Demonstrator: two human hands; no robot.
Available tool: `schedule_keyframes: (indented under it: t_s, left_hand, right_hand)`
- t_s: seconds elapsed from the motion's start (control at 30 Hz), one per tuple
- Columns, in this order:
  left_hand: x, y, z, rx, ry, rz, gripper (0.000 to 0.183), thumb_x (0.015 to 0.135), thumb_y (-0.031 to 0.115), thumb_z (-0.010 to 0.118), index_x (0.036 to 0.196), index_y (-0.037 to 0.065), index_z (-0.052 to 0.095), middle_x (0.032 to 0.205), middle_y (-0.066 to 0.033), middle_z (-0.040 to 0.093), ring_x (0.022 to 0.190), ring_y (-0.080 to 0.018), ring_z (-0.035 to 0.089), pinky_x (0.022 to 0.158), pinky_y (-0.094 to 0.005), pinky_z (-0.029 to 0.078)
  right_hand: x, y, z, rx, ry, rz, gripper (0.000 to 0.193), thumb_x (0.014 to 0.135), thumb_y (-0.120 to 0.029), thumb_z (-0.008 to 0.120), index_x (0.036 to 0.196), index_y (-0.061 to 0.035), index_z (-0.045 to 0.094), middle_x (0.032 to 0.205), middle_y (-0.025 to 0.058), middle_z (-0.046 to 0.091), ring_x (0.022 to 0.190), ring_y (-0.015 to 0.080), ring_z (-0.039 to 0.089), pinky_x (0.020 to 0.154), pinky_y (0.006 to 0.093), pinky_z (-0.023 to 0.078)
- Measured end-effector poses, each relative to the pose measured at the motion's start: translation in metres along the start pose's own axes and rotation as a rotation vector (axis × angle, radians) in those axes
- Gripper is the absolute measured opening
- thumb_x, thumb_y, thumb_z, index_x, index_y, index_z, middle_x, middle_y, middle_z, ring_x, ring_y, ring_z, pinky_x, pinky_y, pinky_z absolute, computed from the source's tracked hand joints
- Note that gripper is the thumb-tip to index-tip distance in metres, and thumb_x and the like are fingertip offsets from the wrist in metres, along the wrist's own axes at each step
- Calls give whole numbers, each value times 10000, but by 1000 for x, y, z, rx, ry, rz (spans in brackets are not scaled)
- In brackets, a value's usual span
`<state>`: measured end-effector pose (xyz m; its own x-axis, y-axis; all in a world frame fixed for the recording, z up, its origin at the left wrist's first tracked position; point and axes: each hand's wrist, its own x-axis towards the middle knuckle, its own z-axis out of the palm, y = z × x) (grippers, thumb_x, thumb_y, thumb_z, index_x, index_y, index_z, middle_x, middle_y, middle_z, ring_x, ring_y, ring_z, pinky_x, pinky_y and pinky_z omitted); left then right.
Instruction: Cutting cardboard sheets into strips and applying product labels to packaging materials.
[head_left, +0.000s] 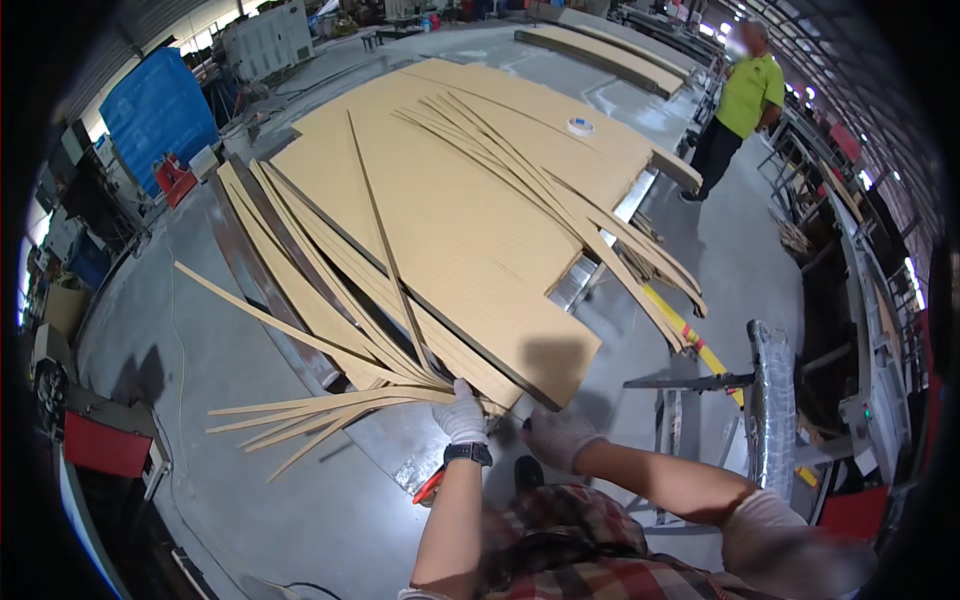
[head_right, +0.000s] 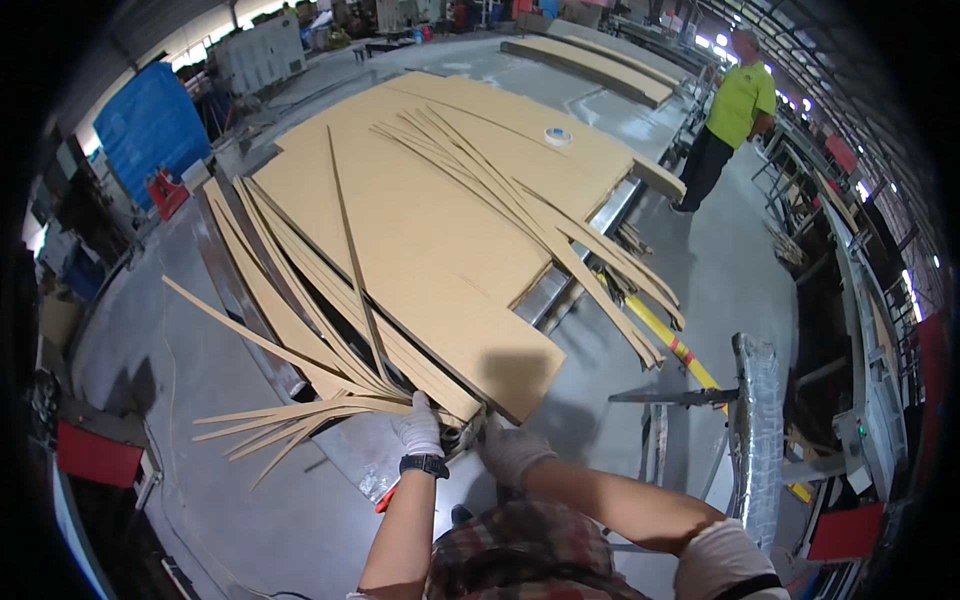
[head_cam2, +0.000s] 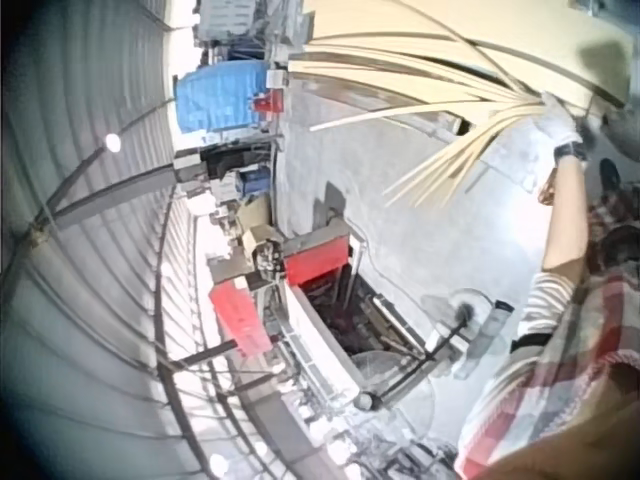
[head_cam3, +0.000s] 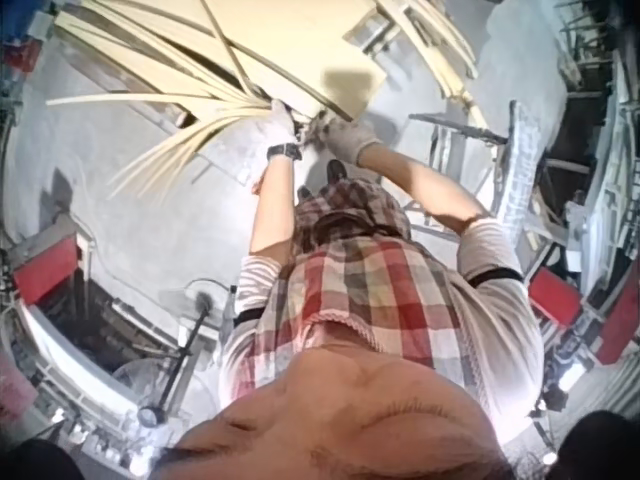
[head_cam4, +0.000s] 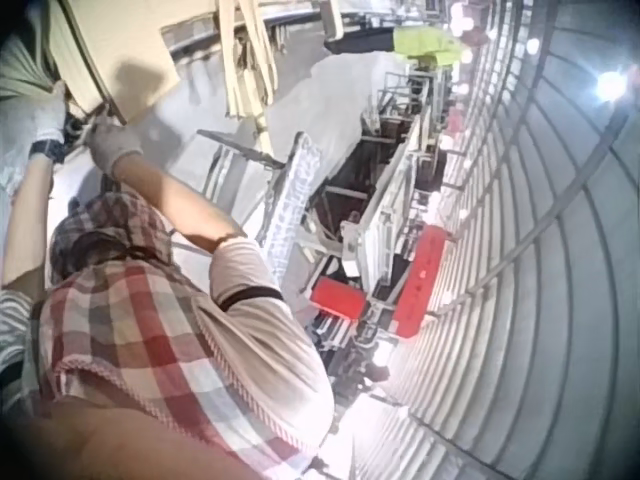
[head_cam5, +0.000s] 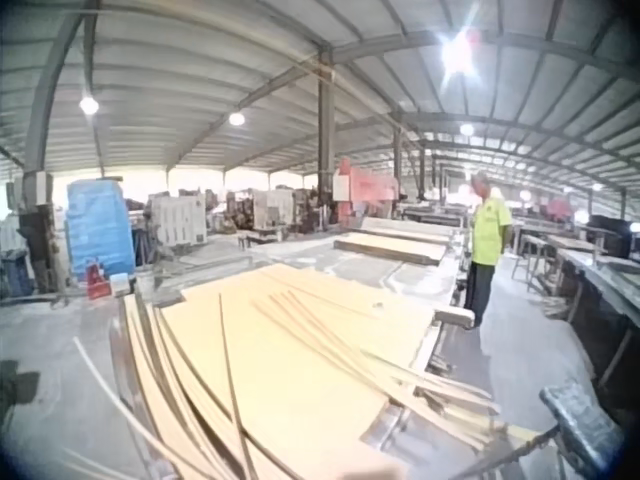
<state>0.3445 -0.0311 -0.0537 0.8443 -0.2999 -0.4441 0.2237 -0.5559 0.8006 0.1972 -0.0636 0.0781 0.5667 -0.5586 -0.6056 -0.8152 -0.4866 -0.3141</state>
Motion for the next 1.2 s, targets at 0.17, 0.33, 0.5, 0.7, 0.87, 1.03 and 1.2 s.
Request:
schedule_keyframes:
  t_s: [0.17, 0.33, 0.5, 0.7, 0.87, 1.03, 1.2]
  left_hand:
    - [-31, 27, 15, -111, 9, -92, 598, 842, 304, 594, 1163, -179, 448, 1193, -306, 539, 1100, -387, 533, 958, -395, 397]
    - [6, -13, 3, 30, 113, 5, 637, 842, 350, 605, 1161, -179, 448, 1161, -333, 539, 1071, -416, 535, 945, -416, 401]
    - [-6, 0, 21, 15, 64, -61, 601, 861, 353, 582, 1137, -168, 467, 1150, -318, 554, 1064, -413, 537, 926, -426, 409]
    - [-24, 2, 13, 12, 220, 230, 582, 853, 354, 602, 1072, -177, 508, 1116, -325, 567, 1019, -408, 562, 892, -426, 429]
    - [-17, -6, 8, 3, 114, 158, 636, 851, 342, 609, 1175, -182, 452, 1195, -334, 521, 1122, -407, 511, 981, -414, 382]
    - [0, -6, 11, 195, 204, 218, 715, 853, 342, 603, 1279, -173, 349, 1297, -337, 436, 1222, -410, 430, 1045, -400, 325]
    - [-21, 23, 6, 33, 25, 190, 784, 834, 333, 611, 1351, -140, 260, 1374, -314, 361, 1255, -388, 407, 1063, -380, 312]
  right_hand:
    - [52, 16, 15, 19, 52, 59, 450, 920, -370, 418, 1165, 4, 477, 1070, 248, 617, 997, 361, 617, 868, 485, 457]
    - [-16, 12, 6, 2, 51, -8, 389, 908, -353, 478, 1035, 1, 577, 954, 239, 648, 911, 375, 638, 841, 467, 477]
    - [44, 25, 34, -6, 309, -78, 457, 923, -433, 429, 992, 11, 512, 828, 214, 663, 807, 395, 653, 733, 474, 510]
    - [22, 31, 44, 73, 195, -28, 425, 930, -409, 427, 1018, 2, 485, 825, 237, 656, 799, 397, 652, 766, 493, 492]
    - [40, 24, 30, 130, 145, -66, 388, 944, -362, 419, 1037, 7, 496, 923, 256, 647, 896, 389, 643, 813, 461, 492]
    - [21, 31, 35, 157, 105, -37, 385, 929, -355, 439, 1064, 2, 487, 931, 241, 649, 874, 368, 649, 789, 473, 496]
    - [42, 42, 43, 137, 224, -105, 379, 931, -360, 435, 1071, -11, 480, 861, 225, 655, 800, 400, 643, 746, 476, 505]
